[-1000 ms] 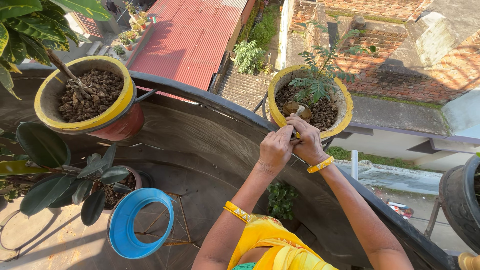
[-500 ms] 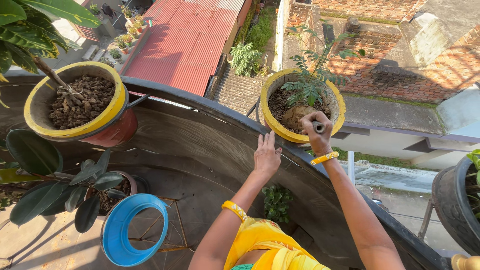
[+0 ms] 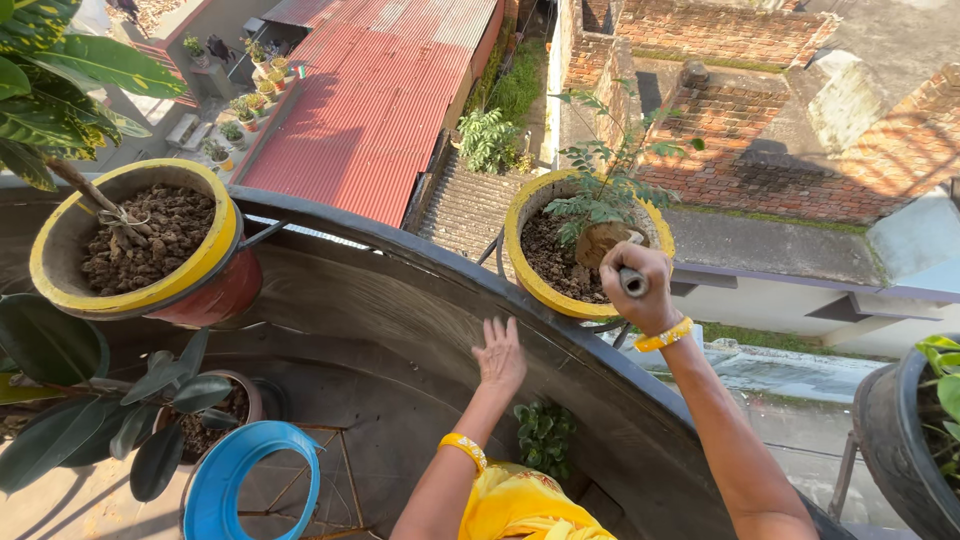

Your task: The person loosens soil in two potted plants on a balcony using a small hand trowel. They first work around a pothos in a black pot, then move to a small tree in a yellow pot, repeatedly breaking up the soil surface.

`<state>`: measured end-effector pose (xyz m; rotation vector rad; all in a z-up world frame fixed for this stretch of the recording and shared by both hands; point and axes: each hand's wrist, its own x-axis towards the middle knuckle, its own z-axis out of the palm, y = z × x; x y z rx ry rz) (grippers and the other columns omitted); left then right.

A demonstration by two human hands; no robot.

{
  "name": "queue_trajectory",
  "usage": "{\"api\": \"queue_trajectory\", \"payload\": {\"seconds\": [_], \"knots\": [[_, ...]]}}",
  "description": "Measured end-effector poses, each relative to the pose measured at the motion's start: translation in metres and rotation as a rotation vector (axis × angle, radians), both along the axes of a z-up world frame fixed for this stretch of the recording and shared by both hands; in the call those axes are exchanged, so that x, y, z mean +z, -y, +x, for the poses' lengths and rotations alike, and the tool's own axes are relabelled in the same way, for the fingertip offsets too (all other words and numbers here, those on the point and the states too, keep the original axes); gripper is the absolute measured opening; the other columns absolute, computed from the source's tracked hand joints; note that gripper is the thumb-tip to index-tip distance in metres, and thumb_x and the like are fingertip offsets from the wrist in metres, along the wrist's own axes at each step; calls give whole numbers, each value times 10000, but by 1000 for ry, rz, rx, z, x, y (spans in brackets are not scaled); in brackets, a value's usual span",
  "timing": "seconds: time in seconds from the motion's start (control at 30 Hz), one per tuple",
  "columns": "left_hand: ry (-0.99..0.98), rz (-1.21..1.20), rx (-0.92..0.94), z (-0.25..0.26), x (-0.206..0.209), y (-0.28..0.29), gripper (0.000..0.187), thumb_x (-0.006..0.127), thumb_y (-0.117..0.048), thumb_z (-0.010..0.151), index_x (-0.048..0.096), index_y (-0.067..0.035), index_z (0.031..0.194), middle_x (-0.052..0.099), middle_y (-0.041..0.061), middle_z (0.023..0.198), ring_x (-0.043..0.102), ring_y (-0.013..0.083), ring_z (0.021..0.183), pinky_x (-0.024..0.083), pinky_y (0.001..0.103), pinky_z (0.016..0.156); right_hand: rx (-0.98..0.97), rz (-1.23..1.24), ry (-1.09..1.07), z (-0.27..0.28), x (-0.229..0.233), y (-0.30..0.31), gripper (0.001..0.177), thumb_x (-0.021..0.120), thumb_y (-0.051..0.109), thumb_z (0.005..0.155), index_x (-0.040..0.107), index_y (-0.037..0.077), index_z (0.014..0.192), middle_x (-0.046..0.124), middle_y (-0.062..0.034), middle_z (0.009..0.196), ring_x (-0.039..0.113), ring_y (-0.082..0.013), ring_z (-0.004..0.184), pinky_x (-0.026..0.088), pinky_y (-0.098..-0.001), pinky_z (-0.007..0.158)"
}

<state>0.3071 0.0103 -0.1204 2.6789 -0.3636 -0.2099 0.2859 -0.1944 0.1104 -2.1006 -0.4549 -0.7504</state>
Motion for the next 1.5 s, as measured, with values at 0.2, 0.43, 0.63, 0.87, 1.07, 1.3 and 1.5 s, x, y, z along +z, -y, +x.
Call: {"api": "queue_trajectory", "payload": {"seconds": [0.2, 0.43, 0.63, 0.87, 1.07, 1.3, 1.5], "knots": [[79, -272, -54, 43, 59, 31, 995, 740, -186, 824, 101, -121, 1583, 137, 272, 1658, 46, 423, 1556, 208, 778, 1091, -68, 44, -193, 14, -54, 11, 128, 701, 93, 885, 633, 0, 828, 656, -96, 763, 603, -151, 713, 486, -304, 622], [216, 107, -97, 72, 50, 43, 867, 630, -25, 857, 242, -172, 1618, 213, 401, 1605, 21, 494, 1562, 221, 813, 1065, -129, 754, -217, 0, -37, 19, 239, 637, 250, 991, 647, 13, 954, 732, -136, 996, 736, -219, 982, 652, -343, 660], [110, 115, -48, 64, 73, 41, 796, 608, -49, 891, 286, -229, 1596, 96, 339, 1639, -15, 545, 1522, 230, 844, 1051, -158, 1115, -54, 5, -38, 9, 216, 579, 132, 952, 591, -14, 793, 634, -123, 805, 735, -249, 897, 659, -420, 588], [195, 116, -117, 70, 59, 41, 856, 625, 1, 847, 276, -145, 1614, 84, 141, 1712, 17, 447, 1559, 282, 799, 1062, 104, 979, -78, -15, -35, 17, 165, 492, 29, 875, 573, -49, 754, 589, -159, 788, 589, -199, 711, 451, -266, 464], [178, 103, -188, 71, 59, 34, 890, 645, 18, 811, 255, -57, 1608, 106, 165, 1710, 22, 433, 1576, 312, 705, 1125, 171, 750, 127, -43, -12, 14, 162, 468, 23, 853, 550, -60, 740, 566, -152, 737, 605, -211, 754, 471, -282, 494], [199, 104, -247, 74, 67, 29, 951, 700, -23, 758, 229, 11, 1583, 103, 214, 1688, 37, 441, 1564, 343, 631, 1141, 54, 968, -6, -14, -62, -10, 157, 462, 21, 840, 523, -63, 722, 566, -172, 788, 611, -215, 765, 465, -280, 431], [105, 120, -313, 80, 72, 23, 988, 701, -5, 739, 210, 4, 1597, 105, 204, 1695, 62, 454, 1559, 378, 538, 1141, 40, 1035, 193, -36, -38, -10, 148, 476, 15, 880, 523, -47, 754, 543, -175, 798, 623, -241, 833, 466, -285, 475]]}}
